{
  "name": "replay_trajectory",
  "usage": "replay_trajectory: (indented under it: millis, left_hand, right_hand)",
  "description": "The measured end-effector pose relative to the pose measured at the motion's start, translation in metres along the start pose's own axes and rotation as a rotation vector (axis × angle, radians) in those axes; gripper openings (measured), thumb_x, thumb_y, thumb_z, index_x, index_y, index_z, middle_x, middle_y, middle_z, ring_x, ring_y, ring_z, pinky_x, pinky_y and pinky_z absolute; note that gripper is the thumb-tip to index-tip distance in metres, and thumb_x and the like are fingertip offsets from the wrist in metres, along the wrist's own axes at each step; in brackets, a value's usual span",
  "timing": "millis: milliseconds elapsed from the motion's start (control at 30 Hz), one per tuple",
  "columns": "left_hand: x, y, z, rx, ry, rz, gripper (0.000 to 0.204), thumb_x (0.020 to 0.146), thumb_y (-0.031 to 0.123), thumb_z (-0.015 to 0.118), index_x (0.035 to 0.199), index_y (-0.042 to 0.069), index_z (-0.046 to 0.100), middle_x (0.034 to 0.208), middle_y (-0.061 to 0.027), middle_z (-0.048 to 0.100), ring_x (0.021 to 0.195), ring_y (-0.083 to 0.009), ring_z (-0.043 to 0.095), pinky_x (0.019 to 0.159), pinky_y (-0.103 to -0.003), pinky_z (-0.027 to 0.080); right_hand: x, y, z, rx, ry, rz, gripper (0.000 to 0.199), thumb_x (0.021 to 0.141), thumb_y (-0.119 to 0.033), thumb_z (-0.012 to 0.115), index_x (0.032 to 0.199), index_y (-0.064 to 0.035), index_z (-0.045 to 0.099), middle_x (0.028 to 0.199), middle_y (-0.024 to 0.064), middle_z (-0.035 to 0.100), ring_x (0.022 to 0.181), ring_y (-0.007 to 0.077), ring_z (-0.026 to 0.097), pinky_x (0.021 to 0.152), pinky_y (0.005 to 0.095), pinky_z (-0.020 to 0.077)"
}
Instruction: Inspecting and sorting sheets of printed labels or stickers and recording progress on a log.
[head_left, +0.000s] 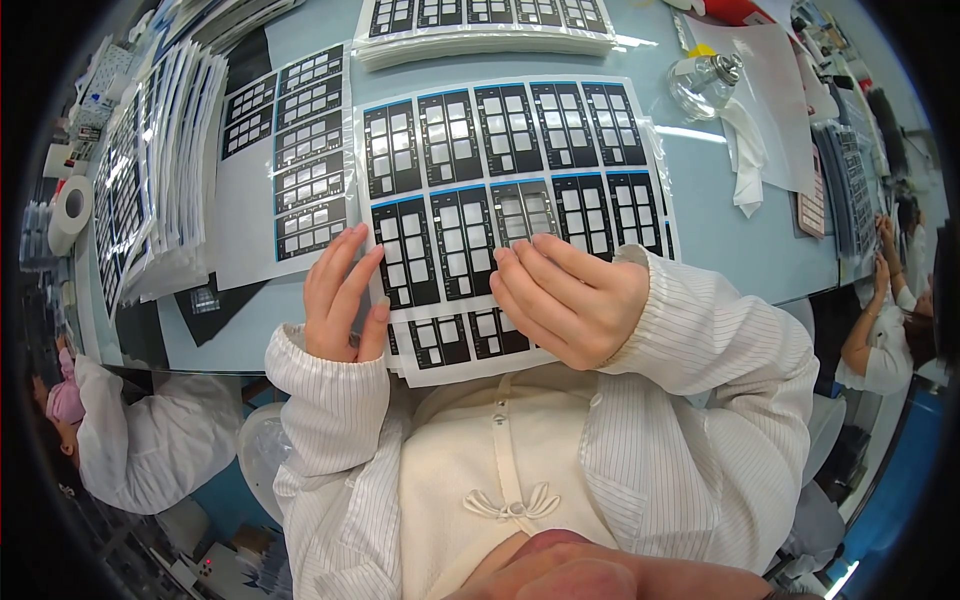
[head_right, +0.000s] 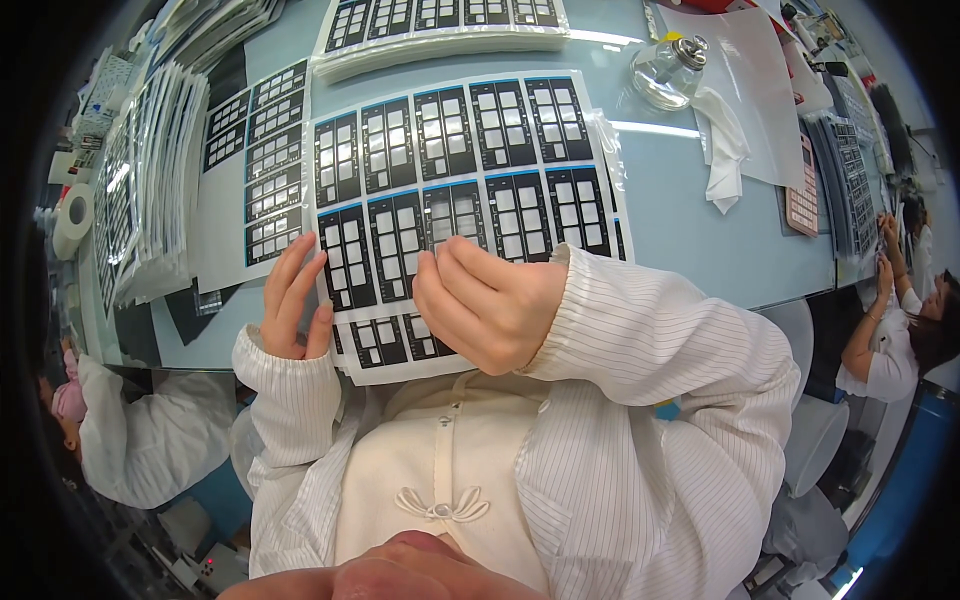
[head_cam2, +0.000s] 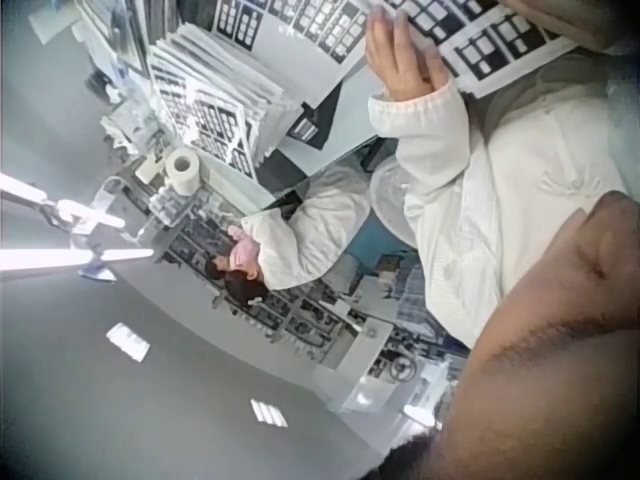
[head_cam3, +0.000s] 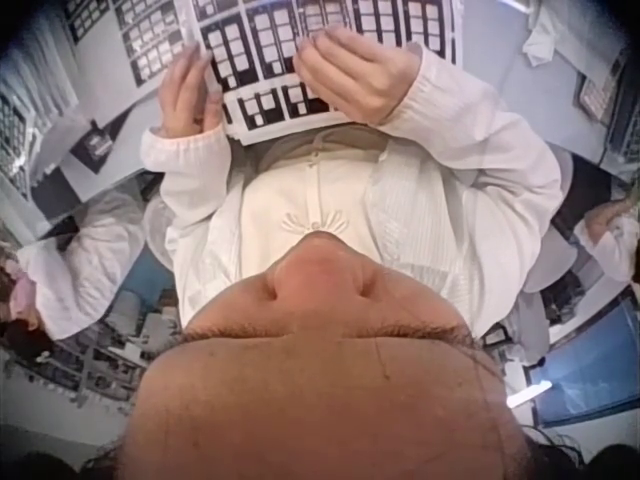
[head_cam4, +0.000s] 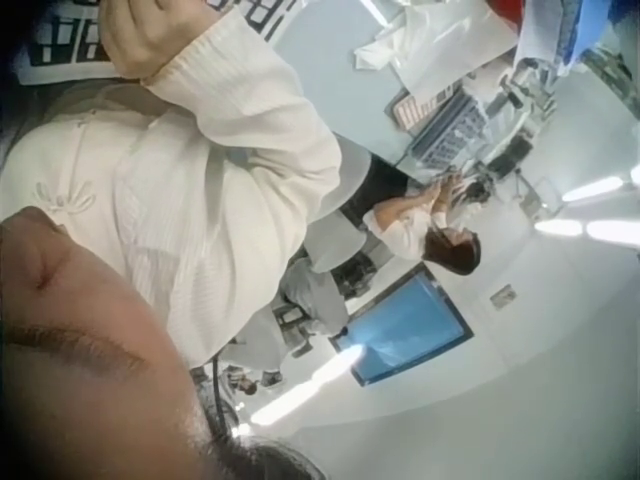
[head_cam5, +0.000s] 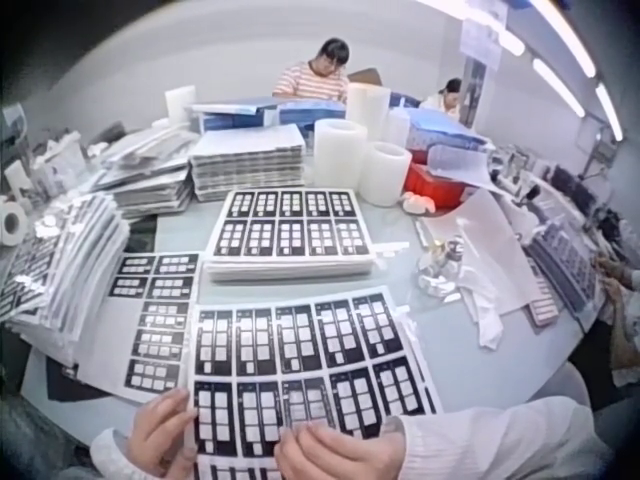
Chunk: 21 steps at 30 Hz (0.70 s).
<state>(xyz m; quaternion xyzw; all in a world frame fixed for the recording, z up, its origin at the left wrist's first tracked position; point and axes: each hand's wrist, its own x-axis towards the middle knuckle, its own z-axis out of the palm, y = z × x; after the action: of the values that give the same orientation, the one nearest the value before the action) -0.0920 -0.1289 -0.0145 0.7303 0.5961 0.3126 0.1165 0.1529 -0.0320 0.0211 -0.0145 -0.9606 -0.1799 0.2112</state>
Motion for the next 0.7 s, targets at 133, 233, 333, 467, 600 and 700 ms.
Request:
replay_trajectory:
  millis: [133, 233, 333, 467, 600, 700]
  left_hand:
    - [0.0017, -0.0001, 0.0001, -0.022, 0.006, 0.003, 0.041, 0.077, 0.004, 0.051, 0.118, 0.001, 0.051, 0.126, -0.0173, 0.045, 0.119, -0.0337, 0.04, 0.098, -0.043, 0.031]
    - [0.0017, -0.0003, -0.0002, 0.004, 0.003, 0.006, 0.041, 0.077, 0.004, 0.051, 0.117, 0.001, 0.051, 0.126, -0.0172, 0.045, 0.119, -0.0336, 0.04, 0.099, -0.043, 0.031]
    - [0.0015, 0.0016, -0.0012, -0.02, 0.003, -0.002, 0.041, 0.077, 0.004, 0.051, 0.118, 0.001, 0.051, 0.127, -0.0173, 0.045, 0.119, -0.0335, 0.04, 0.099, -0.043, 0.031]
    - [0.0011, -0.0005, 0.0008, -0.004, 0.005, 0.013, 0.04, 0.077, 0.003, 0.051, 0.118, 0.001, 0.051, 0.127, -0.017, 0.045, 0.12, -0.0333, 0.04, 0.099, -0.043, 0.031]
    - [-0.001, -0.0005, 0.0014, 0.0, -0.008, -0.011, 0.04, 0.078, 0.005, 0.05, 0.118, 0.001, 0.051, 0.127, -0.0171, 0.044, 0.12, -0.0332, 0.039, 0.099, -0.043, 0.031]
    - [-0.0004, -0.0007, 0.0014, -0.001, -0.005, -0.003, 0.039, 0.078, 0.005, 0.05, 0.118, 0.001, 0.051, 0.127, -0.0172, 0.044, 0.12, -0.0332, 0.039, 0.099, -0.043, 0.031]
  right_hand:
    - [-0.0006, 0.0002, -0.0002, 0.018, -0.008, 0.011, 0.014, 0.072, -0.006, 0.058, 0.083, 0.0028, 0.061, 0.088, 0.0149, 0.062, 0.08, 0.0232, 0.062, 0.077, 0.0329, 0.0498]
    - [-0.0012, 0.0007, -0.001, 0.004, -0.012, 0.015, 0.015, 0.073, -0.006, 0.058, 0.084, 0.0025, 0.061, 0.089, 0.015, 0.062, 0.081, 0.0234, 0.062, 0.077, 0.033, 0.0497]
    - [-0.0013, 0.0016, -0.0022, 0.013, -0.033, 0.008, 0.015, 0.073, -0.006, 0.058, 0.085, 0.0023, 0.061, 0.09, 0.015, 0.062, 0.082, 0.0235, 0.062, 0.078, 0.033, 0.0495]
    - [-0.0023, 0.0008, -0.0035, 0.015, -0.043, 0.022, 0.016, 0.073, -0.007, 0.058, 0.086, 0.0021, 0.061, 0.091, 0.0143, 0.062, 0.084, 0.0234, 0.062, 0.079, 0.0332, 0.0492]
    - [-0.0038, 0.0009, -0.0019, 0.032, -0.054, 0.026, 0.016, 0.073, -0.006, 0.058, 0.086, 0.002, 0.061, 0.092, 0.014, 0.062, 0.084, 0.0233, 0.062, 0.08, 0.0334, 0.0489]
    - [-0.0038, 0.002, -0.0031, 0.055, -0.066, 0.024, 0.017, 0.073, -0.006, 0.058, 0.087, 0.0021, 0.061, 0.092, 0.0141, 0.062, 0.084, 0.0233, 0.062, 0.08, 0.0336, 0.0489]
